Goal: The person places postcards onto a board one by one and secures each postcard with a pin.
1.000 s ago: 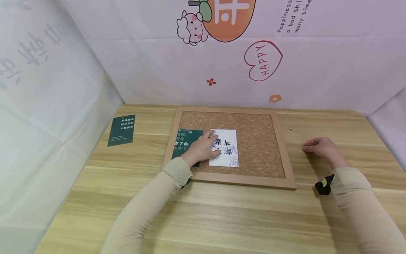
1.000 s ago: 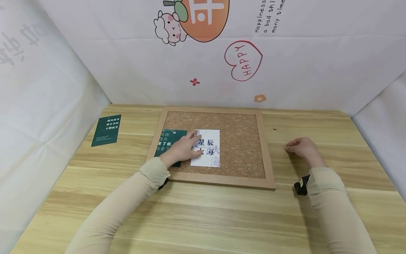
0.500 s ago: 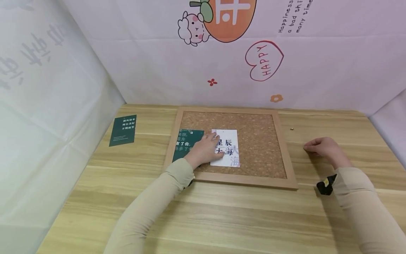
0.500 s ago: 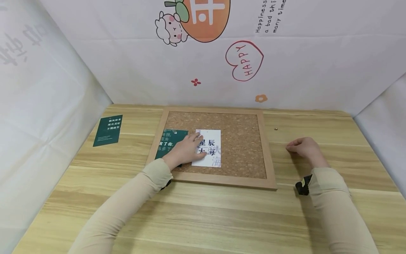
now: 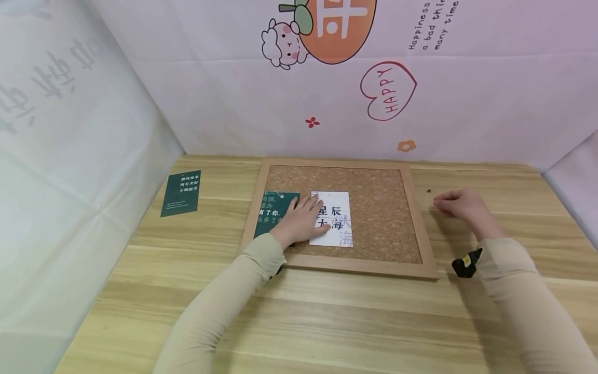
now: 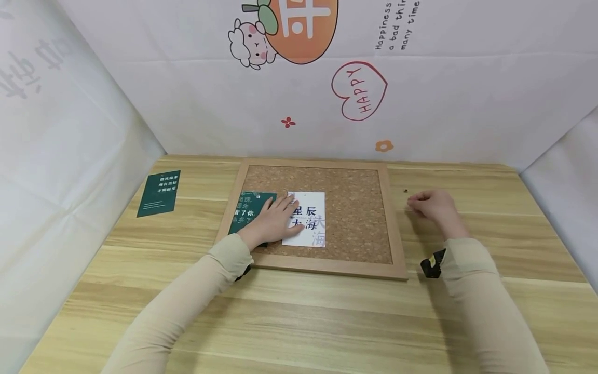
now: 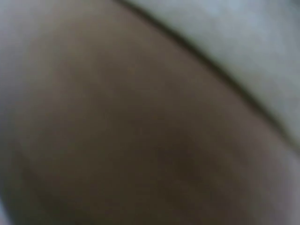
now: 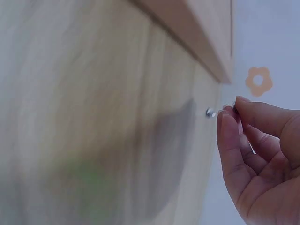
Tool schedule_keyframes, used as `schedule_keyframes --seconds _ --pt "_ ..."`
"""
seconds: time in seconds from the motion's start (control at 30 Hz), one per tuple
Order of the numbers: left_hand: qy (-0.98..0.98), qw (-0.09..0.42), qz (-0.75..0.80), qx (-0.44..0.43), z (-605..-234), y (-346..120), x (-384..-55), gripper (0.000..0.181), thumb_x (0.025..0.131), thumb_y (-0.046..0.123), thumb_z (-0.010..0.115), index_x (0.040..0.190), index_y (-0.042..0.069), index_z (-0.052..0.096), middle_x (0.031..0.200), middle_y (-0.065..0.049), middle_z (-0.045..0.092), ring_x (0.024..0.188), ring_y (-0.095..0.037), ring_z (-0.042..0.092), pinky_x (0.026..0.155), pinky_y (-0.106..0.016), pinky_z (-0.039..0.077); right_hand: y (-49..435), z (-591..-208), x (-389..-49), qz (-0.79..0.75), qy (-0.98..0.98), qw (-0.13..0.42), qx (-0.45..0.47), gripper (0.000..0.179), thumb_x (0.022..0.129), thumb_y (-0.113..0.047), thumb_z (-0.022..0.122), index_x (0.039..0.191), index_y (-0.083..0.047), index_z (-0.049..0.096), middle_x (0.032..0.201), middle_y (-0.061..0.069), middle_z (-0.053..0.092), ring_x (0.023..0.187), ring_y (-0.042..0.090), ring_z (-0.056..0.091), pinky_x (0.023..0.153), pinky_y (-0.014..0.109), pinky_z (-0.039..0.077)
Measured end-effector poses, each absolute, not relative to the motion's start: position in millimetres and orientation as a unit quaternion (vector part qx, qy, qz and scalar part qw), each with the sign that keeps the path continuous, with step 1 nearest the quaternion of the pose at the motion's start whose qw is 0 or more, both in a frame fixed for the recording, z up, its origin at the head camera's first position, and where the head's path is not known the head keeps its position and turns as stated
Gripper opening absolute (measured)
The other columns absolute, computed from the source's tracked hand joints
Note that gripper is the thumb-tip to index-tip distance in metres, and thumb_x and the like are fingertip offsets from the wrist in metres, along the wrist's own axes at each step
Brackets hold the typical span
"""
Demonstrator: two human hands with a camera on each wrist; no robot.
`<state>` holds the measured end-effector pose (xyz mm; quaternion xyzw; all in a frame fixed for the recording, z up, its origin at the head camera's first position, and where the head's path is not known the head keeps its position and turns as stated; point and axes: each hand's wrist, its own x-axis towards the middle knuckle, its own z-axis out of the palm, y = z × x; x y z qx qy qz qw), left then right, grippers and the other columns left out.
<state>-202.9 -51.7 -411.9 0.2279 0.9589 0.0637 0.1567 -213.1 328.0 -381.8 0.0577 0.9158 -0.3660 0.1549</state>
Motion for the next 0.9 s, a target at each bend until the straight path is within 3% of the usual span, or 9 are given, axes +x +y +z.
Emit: schedule_keyframes --seconds 0.17,0.3,0.43,0.57,0.77,0.9 --pt "0.956 0.178 0.079 0.220 -411 -53 -202 0.075 0.097 0.057 0.037 0.155 0.017 0.014 0.164 -0.003 0.005 0.152 -0.022 0.001 0.122 -0.050 0.007 308 -374 -217 -0.362 0.921 0.135 0.045 0.050 0.097 -0.030 0.054 0.126 0.010 0.055 0.086 -0.011 0.068 0.070 -0.010 0.056 0.073 0.024 0.055" --pt "0.954 0.187 0.083 0.220 -409 -53 -203 0.075 0.097 0.057 0.036 0.155 0.017 0.012 0.164 -0.002 0.003 0.152 -0.021 0.000 0.122 -0.050 0.008 290 -368 -220 -0.357 0.923 0.137 0.032 0.051 0.098 -0.033 0.051 0.130 0.006 0.054 0.113 0.015 0.068 0.077 -0.007 0.057 0.086 0.039 0.054" --pt "0.953 0.190 0.084 0.223 -410 -54 -203 0.075 0.097 0.057 0.036 0.155 0.017 0.011 0.164 -0.002 0.002 0.152 -0.021 0.000 0.122 -0.050 0.008 273 -364 -224 -0.364 0.919 0.149 0.023 0.051 0.099 -0.033 0.049 0.134 0.004 0.051 0.132 0.027 0.055 0.099 0.021 0.065 0.097 0.049 0.047" --pt "0.953 0.188 0.081 0.225 -411 -55 -204 0.075 0.097 0.057 0.036 0.155 0.018 0.010 0.164 -0.001 0.002 0.152 -0.020 0.000 0.122 -0.050 0.008 256 -358 -229 -0.355 0.920 0.162 0.016 0.051 0.099 -0.035 0.048 0.136 0.000 0.050 0.137 0.027 0.050 0.123 0.039 0.051 0.102 0.054 0.041" --pt "0.952 0.186 0.080 0.228 -412 -57 -205 0.075 0.097 0.056 0.038 0.156 0.018 0.010 0.164 0.000 0.002 0.152 -0.019 -0.001 0.122 -0.050 0.009 227 -351 -235 -0.364 0.918 0.158 -0.001 0.044 0.100 -0.024 0.048 0.134 0.002 0.052 0.137 0.026 0.049 0.119 0.036 0.052 0.099 0.049 0.044" --pt "0.952 0.188 0.081 0.228 -412 -57 -204 0.075 0.097 0.056 0.038 0.155 0.019 0.010 0.164 0.000 0.003 0.152 -0.018 0.000 0.122 -0.050 0.009 207 -353 -241 -0.363 0.922 0.136 -0.004 0.038 0.098 -0.019 0.052 0.128 0.002 0.058 0.126 0.024 0.059 0.102 0.026 0.059 0.081 0.030 0.049"
